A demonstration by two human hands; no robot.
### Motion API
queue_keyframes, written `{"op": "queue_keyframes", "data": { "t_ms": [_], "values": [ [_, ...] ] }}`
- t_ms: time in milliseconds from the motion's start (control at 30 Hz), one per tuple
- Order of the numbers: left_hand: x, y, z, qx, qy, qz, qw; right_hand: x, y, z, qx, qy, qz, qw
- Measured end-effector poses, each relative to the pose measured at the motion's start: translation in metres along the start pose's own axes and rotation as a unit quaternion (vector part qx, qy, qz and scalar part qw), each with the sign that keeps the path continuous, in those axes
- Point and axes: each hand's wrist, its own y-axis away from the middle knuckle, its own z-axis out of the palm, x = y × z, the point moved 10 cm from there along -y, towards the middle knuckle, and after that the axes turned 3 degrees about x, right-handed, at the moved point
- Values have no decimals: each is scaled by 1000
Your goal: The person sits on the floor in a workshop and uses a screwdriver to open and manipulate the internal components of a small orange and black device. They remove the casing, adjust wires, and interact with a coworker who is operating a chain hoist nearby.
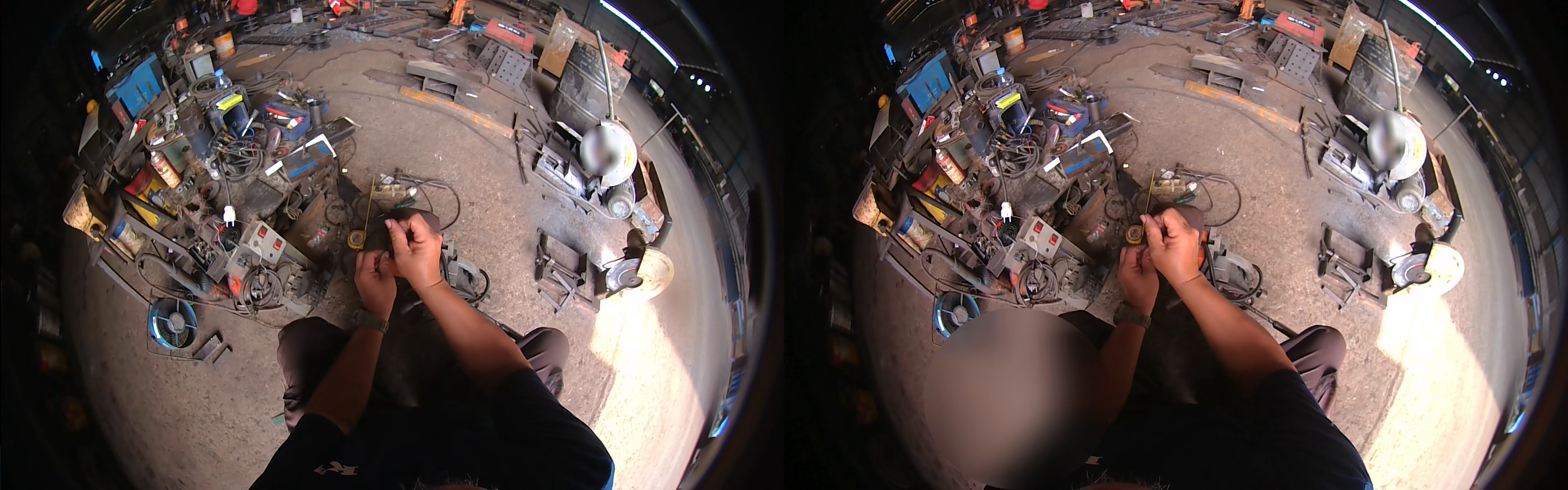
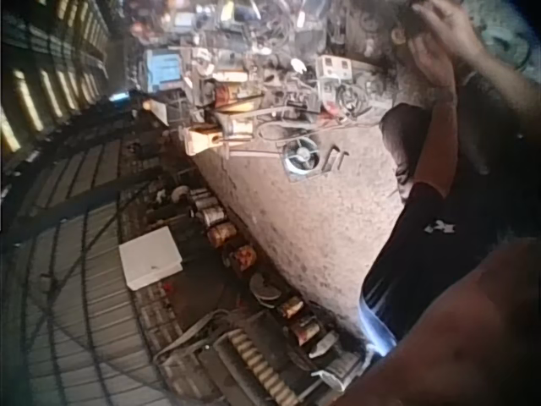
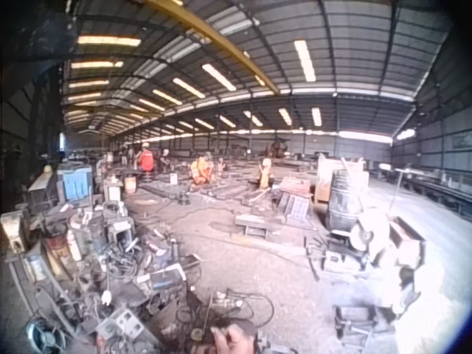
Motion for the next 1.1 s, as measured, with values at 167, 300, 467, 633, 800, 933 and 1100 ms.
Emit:
{"op": "queue_keyframes", "data": {
  "t_ms": [167,300,467,633,800,933,1100],
  "values": [
    [-8,2,4,5,21,-16,1000,-9,-11,-2,-21,51,-55,997],
    [2,0,7,-8,2,4,1000,-15,-13,2,-100,-24,-107,989],
    [-11,3,7,-1,20,-14,1000,0,-8,24,-318,-164,38,933],
    [-12,7,6,-9,17,-17,1000,14,-5,41,-463,-266,136,835],
    [-12,6,4,4,46,-40,998,39,-7,53,-391,-271,185,860],
    [-13,7,3,4,37,-35,999,42,-8,40,-205,-149,136,958],
    [-10,9,1,2,33,-27,999,27,-4,21,-81,-82,115,987]
  ]
}}
